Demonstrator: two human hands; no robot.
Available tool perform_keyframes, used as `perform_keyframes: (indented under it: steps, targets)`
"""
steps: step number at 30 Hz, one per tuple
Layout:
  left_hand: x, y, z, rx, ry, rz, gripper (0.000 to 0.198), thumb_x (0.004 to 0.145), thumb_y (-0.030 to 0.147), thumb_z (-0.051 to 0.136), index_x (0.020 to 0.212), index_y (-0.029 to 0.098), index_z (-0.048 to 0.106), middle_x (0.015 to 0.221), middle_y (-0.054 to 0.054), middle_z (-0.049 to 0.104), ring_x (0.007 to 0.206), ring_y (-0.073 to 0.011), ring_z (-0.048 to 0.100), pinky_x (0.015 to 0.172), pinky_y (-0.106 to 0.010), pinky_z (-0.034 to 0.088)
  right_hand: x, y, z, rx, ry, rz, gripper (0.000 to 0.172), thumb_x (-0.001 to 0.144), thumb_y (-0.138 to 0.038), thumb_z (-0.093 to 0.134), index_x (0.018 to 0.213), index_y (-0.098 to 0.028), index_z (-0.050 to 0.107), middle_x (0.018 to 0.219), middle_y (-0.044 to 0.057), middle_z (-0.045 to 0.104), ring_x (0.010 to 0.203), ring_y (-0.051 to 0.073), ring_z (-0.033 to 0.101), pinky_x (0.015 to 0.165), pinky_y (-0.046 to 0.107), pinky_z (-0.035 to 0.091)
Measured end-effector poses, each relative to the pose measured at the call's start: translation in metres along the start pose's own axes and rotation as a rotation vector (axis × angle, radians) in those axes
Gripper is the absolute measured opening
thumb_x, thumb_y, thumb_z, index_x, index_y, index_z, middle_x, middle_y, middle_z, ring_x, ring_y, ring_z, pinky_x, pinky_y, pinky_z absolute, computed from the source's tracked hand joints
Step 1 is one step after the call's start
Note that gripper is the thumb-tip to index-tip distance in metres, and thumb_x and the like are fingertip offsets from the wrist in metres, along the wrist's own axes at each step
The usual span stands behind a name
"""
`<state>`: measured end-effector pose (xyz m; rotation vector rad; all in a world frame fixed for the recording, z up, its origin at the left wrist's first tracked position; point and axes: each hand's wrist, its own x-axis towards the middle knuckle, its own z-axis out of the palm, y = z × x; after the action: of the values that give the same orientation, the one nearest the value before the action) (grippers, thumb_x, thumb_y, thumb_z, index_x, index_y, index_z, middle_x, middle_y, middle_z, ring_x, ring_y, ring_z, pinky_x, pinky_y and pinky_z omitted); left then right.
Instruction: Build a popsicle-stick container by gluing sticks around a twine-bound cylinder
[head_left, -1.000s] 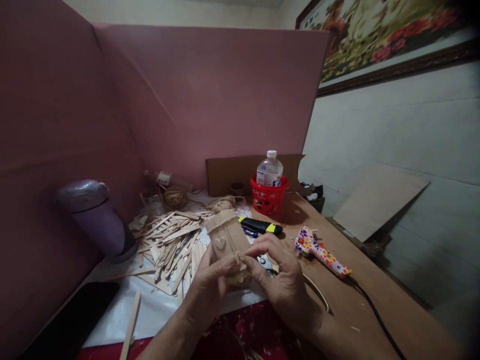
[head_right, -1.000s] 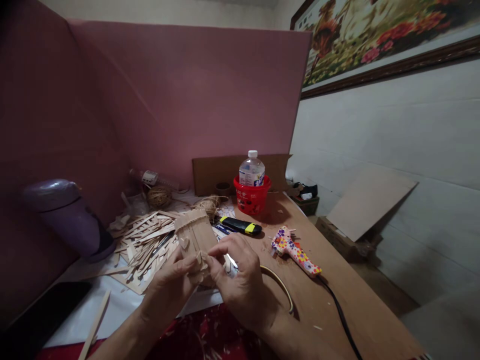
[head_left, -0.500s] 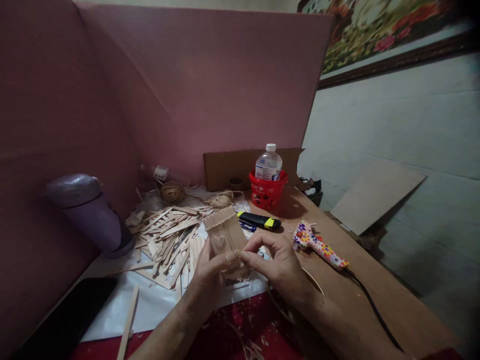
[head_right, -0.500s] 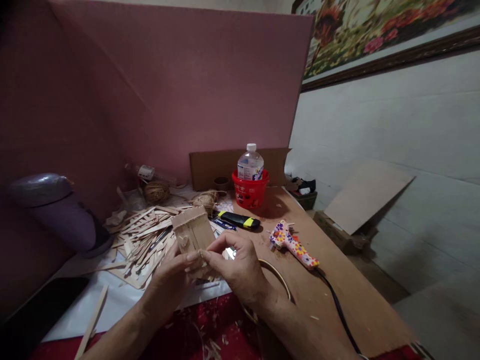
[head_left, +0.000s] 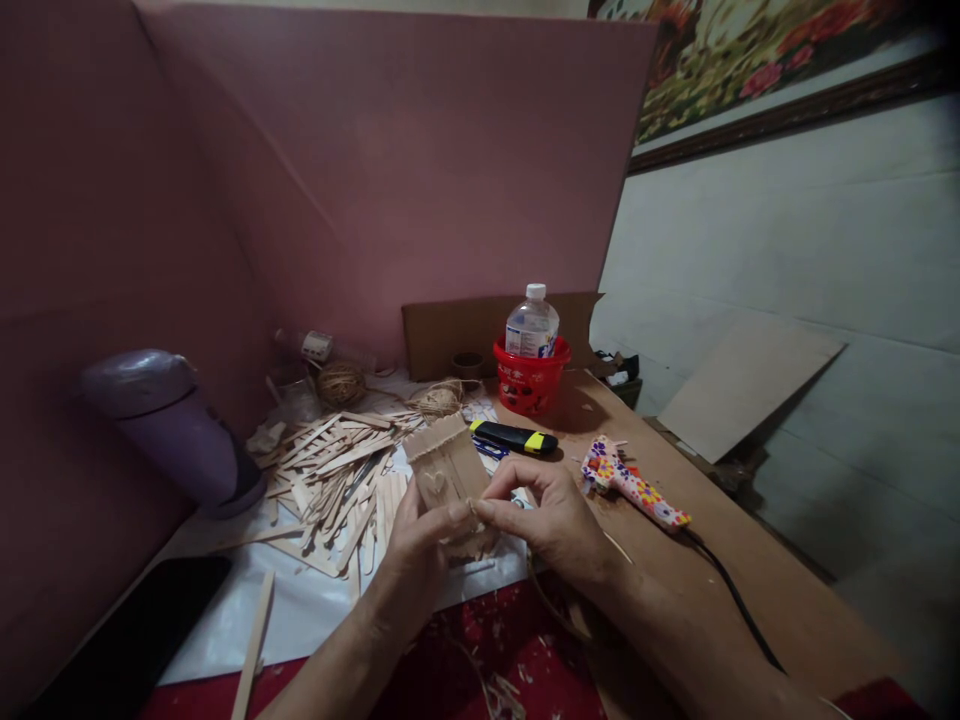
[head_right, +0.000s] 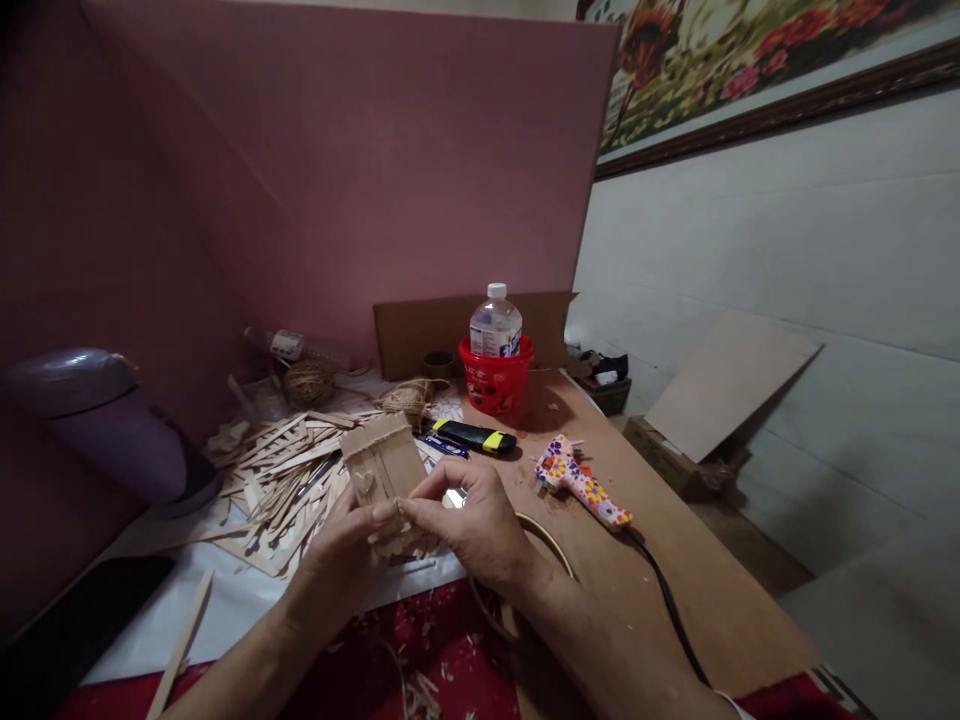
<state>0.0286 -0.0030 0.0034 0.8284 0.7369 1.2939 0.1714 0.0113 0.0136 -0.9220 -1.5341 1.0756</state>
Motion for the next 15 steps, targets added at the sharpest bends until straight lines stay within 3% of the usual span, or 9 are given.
perform_keyframes:
  steps: [15]
  targets:
    - [-0.0047,0.0025,0.0039,0.040,0.048,-0.003,0.041,0.070,0.017,0.066,0.110,0.018,0.058,0.098,-0.008,0.071,0.085,-0.0234,0.065,0.075,-0.037,0.052,0.0013,0.0008,-0.0003,0.005,-0.012,0.019,0.017,0.071,-0.027,0.070,0.061,-0.017,0.063,0.063,-0.001,0.059,0.063,0.014,0.054,0.058,0.026,0.044]
